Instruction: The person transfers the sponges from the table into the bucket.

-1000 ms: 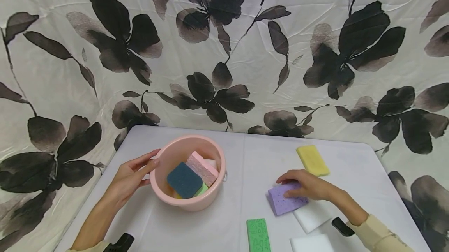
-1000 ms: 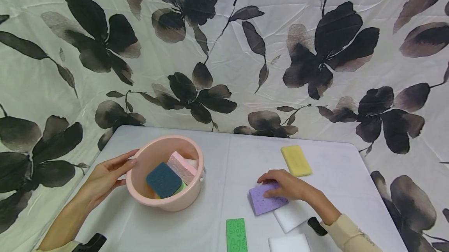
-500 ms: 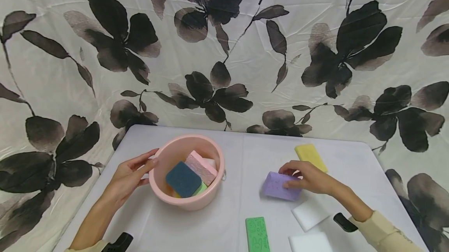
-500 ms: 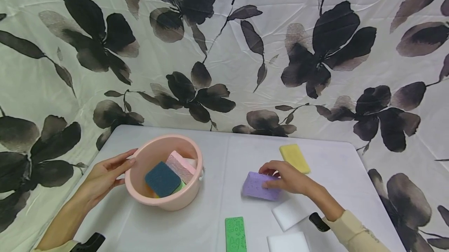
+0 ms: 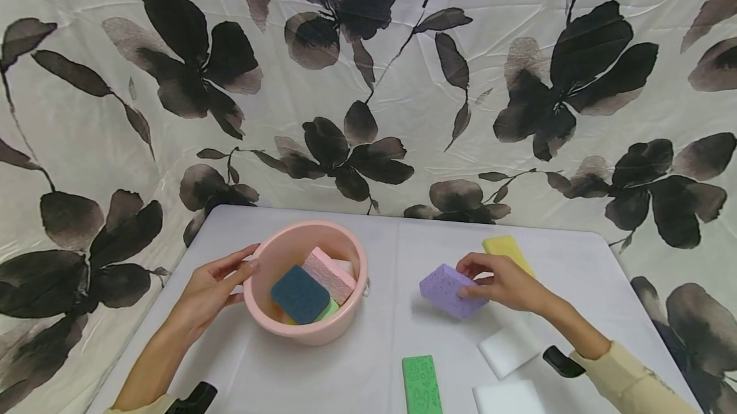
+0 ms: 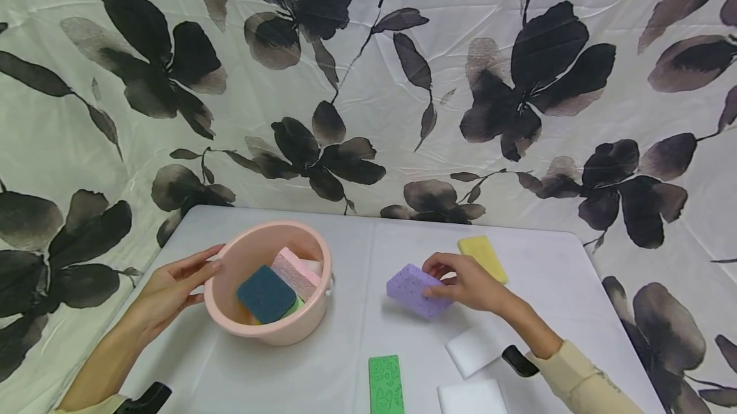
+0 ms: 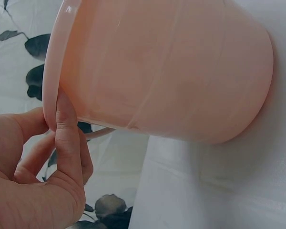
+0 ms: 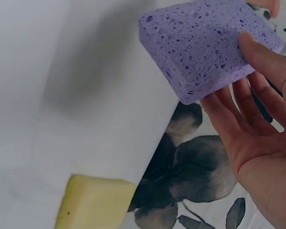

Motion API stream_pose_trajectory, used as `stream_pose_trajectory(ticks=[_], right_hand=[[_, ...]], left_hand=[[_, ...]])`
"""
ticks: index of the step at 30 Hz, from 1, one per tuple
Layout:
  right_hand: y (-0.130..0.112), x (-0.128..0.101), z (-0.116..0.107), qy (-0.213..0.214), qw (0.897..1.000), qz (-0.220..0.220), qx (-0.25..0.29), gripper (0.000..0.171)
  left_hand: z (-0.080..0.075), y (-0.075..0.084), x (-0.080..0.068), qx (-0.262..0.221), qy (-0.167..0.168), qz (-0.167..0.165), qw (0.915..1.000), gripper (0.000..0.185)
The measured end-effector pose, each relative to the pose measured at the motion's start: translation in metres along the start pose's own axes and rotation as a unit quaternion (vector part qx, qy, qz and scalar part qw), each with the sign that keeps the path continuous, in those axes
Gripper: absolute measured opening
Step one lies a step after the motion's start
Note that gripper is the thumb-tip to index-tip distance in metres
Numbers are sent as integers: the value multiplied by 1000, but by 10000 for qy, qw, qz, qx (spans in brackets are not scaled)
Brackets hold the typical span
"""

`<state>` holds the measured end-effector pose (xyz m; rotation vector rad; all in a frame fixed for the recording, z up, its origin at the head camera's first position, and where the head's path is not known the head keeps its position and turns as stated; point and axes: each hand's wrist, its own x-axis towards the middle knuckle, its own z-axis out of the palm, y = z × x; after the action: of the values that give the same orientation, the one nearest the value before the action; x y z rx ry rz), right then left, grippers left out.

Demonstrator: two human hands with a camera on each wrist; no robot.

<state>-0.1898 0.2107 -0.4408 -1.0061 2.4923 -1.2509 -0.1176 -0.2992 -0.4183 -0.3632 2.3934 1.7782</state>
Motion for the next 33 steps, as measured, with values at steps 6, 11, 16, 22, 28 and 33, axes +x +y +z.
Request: stream_pose_trajectory(ticks=[6,11,16,22,28,33], right_hand=[[-8,4,-2,178,9997,159,-21,30],[-13,9,-1,332,9993,180,84,30],[-20,15,1,505,9985,165,163,29],[-29,24,1,553,9970,202,503,30],[-41,34,2,611,9932,422,891,34],[-51,42,5,542,9845,701,1512,36]], left_hand=[[1,-2,0,15,-5,-24,10000,73],[1,-1,0,61,11,76,10000,73],[1,-1,-1,85,11,144,9999,73],[-1,-1,-1,-14,-23,179,9998,72],[-1,0,-1,14,-40,216,9998,72],[-1,1,-1,24,-48,172,9998,73]])
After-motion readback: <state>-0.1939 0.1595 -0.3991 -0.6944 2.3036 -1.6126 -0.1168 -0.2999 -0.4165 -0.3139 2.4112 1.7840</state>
